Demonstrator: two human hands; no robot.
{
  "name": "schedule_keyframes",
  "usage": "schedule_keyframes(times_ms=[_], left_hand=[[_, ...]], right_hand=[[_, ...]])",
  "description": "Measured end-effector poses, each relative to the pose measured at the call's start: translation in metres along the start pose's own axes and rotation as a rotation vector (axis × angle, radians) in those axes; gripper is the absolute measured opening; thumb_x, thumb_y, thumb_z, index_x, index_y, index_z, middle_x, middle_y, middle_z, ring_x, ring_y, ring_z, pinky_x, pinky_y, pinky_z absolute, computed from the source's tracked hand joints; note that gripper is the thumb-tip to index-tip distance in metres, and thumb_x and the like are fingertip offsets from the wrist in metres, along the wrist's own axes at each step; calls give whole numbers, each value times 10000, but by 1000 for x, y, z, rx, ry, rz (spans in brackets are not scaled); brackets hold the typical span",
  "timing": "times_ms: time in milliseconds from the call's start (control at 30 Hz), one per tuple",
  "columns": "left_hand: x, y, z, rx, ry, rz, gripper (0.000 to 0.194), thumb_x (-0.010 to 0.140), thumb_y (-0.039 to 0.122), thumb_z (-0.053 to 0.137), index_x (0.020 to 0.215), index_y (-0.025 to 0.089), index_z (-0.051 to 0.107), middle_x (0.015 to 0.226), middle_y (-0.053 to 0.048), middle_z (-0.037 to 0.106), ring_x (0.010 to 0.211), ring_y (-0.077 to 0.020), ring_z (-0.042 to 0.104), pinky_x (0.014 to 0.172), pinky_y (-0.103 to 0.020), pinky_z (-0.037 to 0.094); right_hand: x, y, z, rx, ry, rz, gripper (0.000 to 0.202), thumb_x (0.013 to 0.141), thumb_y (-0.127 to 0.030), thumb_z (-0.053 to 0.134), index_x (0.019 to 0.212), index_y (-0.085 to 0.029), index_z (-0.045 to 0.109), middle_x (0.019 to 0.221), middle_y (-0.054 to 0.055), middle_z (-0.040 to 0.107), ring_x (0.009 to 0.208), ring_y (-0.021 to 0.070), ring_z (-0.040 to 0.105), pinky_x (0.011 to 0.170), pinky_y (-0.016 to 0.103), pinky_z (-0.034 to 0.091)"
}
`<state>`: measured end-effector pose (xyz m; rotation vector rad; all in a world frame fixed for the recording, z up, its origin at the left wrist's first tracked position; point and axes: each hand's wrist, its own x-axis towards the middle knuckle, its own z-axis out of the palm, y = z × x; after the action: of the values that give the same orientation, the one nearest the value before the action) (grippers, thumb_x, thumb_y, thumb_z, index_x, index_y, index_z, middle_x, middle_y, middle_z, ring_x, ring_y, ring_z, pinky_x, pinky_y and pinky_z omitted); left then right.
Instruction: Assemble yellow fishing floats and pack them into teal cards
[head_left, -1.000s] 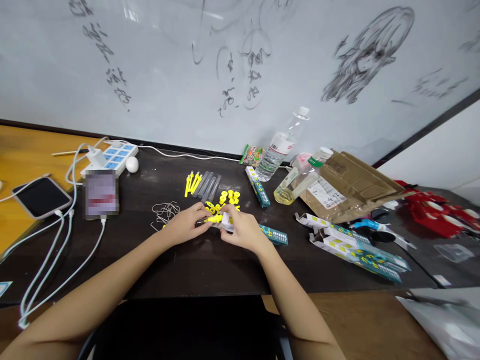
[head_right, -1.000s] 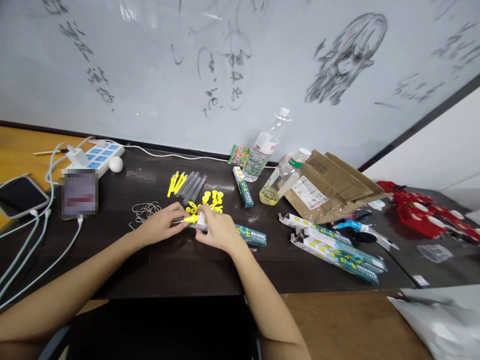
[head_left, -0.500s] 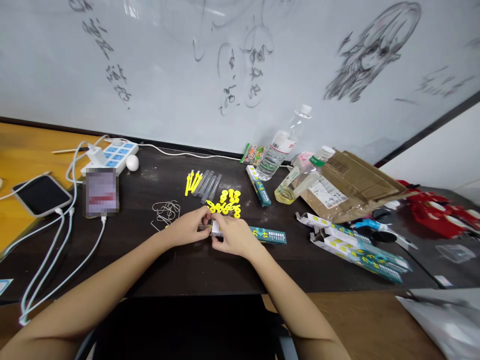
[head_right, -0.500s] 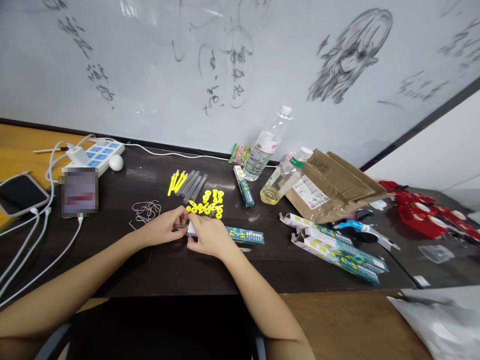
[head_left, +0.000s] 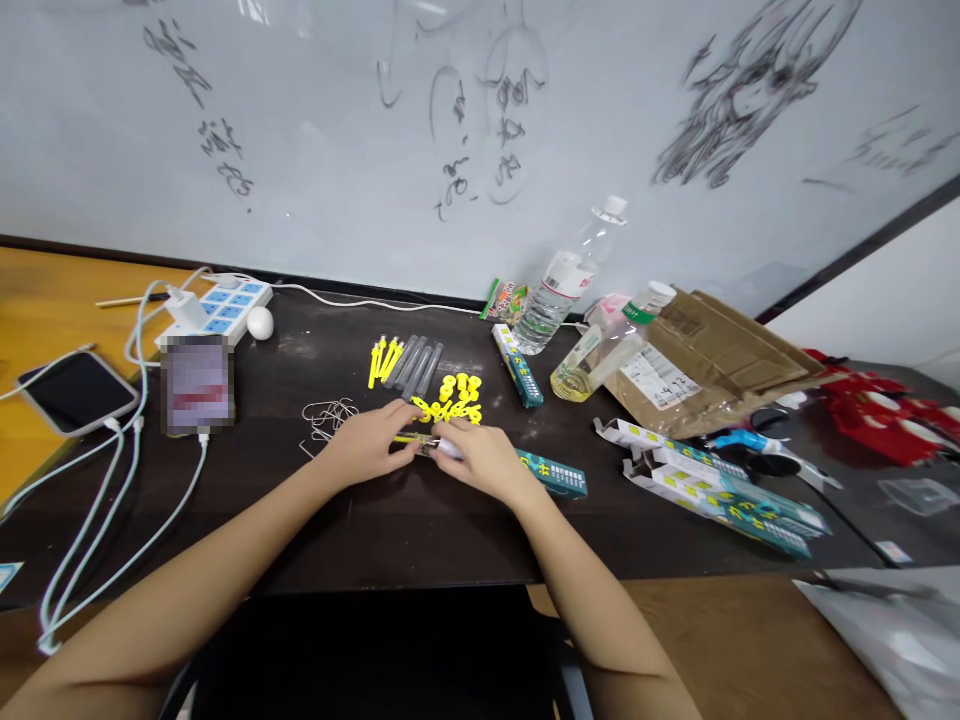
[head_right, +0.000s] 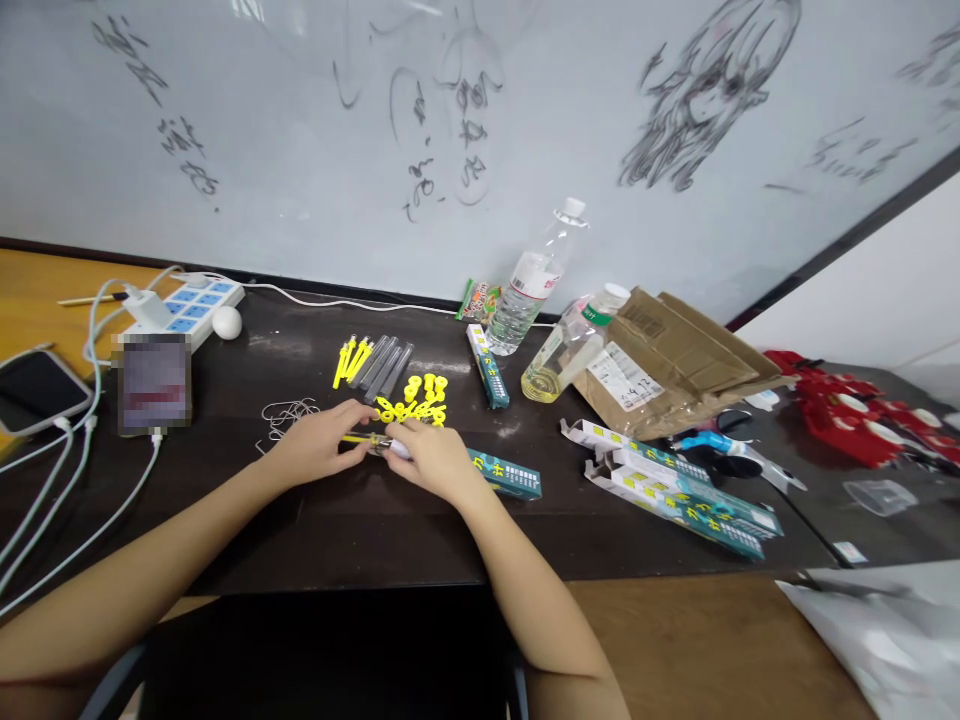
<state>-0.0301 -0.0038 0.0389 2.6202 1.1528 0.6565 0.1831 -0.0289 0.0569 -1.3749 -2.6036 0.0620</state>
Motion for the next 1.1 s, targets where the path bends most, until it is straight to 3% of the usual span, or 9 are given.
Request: schedule_keyframes(times_ms=[167, 333, 467, 700, 967, 1100], left_hand=[[5, -12, -8, 69, 70, -111, 301, 846, 464, 518, 964, 198, 596, 874, -21, 662, 775, -180, 613, 667, -277, 424], [5, -20, -6, -121, 83, -203, 304, 864, 487, 496, 923, 199, 573, 575, 49, 499, 531, -118, 494, 548, -227, 339], [4, -21, 3, -140, 34, -182, 308, 859, 499, 504, 932, 207, 572, 599, 42, 531, 546, -126, 515, 553, -224, 330], [1, -6, 17, -68, -89, -79, 314, 859, 525, 488, 925, 221, 532, 678, 24, 610, 583, -152, 582, 553, -227, 344], [-2, 1, 18, -124, -53, 11, 253, 888, 350, 441, 1088, 196, 436, 875, -37, 626, 717, -183, 610, 647, -285, 425], [2, -3, 13, -257, -9, -16, 304, 863, 362, 502, 1114, 194, 476, 786, 7, 573, 683, -143, 562, 665, -275, 436]], right_hand=[[-3, 14, -11, 42, 64, 81, 193, 904, -376, 486, 1015, -239, 565, 975, 20, 652, 835, 161, 617, 641, 238, 355], [-6, 17, -17, 101, 96, 94, 176, 886, -352, 511, 1003, -234, 568, 975, 20, 663, 839, 164, 619, 668, 240, 363], [-6, 9, -12, 133, 63, 71, 192, 850, -341, 557, 1010, -235, 547, 950, 7, 674, 811, 163, 622, 661, 242, 358], [-1, -10, 4, 107, 12, -4, 258, 868, -367, 527, 1073, -211, 528, 1024, 57, 670, 885, 191, 625, 704, 267, 392], [-1, -14, 5, 84, 11, -2, 282, 894, -348, 491, 1144, -223, 527, 1050, 64, 655, 952, 193, 617, 745, 263, 412], [-3, -8, -1, 98, 12, 29, 246, 910, -385, 474, 1087, -232, 551, 1038, 55, 650, 921, 178, 620, 722, 248, 404]])
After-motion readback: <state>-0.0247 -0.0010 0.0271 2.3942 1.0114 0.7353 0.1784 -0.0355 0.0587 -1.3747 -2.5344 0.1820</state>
